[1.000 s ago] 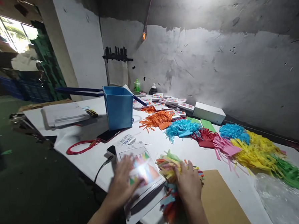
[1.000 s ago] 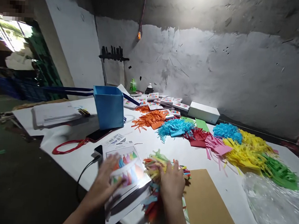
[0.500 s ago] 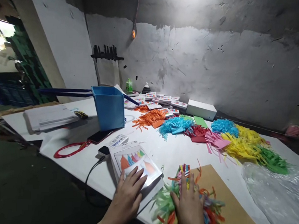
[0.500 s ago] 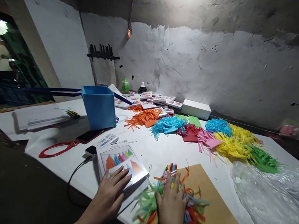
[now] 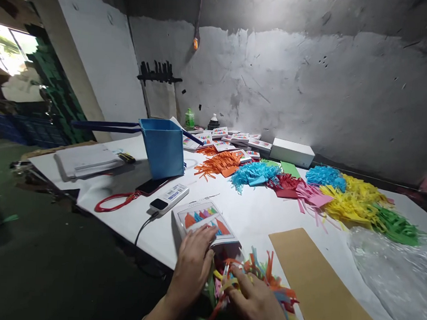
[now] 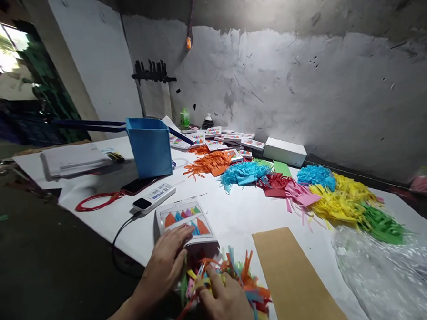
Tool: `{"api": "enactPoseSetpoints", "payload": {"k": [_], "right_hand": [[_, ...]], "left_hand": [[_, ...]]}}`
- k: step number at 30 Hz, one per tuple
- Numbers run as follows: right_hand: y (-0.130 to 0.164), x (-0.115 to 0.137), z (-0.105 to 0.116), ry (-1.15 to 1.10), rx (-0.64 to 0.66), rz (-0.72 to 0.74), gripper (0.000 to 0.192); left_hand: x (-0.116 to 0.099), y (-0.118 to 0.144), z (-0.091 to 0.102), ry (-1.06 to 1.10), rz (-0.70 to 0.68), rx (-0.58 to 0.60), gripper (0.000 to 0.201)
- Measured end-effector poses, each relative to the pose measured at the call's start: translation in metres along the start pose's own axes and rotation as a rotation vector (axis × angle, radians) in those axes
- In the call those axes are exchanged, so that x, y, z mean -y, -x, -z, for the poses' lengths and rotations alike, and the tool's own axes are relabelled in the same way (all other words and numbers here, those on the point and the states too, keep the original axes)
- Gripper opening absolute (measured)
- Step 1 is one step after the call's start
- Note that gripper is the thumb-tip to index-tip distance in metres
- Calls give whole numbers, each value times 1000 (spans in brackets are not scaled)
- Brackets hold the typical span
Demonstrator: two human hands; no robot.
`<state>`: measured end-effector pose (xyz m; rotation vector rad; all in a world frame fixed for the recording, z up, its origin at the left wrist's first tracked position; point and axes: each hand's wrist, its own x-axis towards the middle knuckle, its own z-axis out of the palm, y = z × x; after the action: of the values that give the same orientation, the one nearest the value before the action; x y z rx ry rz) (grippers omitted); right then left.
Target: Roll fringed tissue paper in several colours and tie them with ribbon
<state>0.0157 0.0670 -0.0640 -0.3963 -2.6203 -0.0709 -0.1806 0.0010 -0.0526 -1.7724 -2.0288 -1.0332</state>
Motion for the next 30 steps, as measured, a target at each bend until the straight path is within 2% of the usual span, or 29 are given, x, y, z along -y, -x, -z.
{"api": "enactPoseSetpoints", "payload": {"k": [1,3,5,7,9,11,14,16,18,19,21,24,27,30], "right_hand": [[-2,-4,3,-4,54,-25,48],[-8,-8,9,-6,97,-172,48],[-12,-2,5,73,37,-307,46],[-13,9,-10,199,-78,-271,43],[-12,20,-30,247,-153,-143,41],[-12,23,-45,217,-117,-131,43],[-12,11,-47,173,-32,-164,42],[-9,0,-40,143,1,-139,40],[-3,-7,-31,120,27,-111,37],[1,-10,-27,114,37,-103,38],[9,-13,-22,108,59,-81,40],[15,-17,-18,99,68,1,35],[18,-26,-16,88,47,121,23],[26,-36,-8,83,36,144,8]], "left_hand": [[-5,1,-1,-9,-34,15,43],[-15,4,-2,-19,-96,54,44],[-25,5,-3,-20,-113,82,45],[-33,4,-2,-9,-76,94,44],[-38,5,-3,7,-25,97,40],[-41,9,-5,14,-20,108,39],[-39,19,-7,5,-77,149,45],[-28,19,-2,63,-118,207,42],[-5,10,7,132,-69,232,38],[10,2,13,149,-2,228,40],[43,-19,19,39,274,160,45],[83,-49,17,-12,469,210,56],[98,-61,14,62,506,347,62],[96,-55,28,177,516,445,72]]}}
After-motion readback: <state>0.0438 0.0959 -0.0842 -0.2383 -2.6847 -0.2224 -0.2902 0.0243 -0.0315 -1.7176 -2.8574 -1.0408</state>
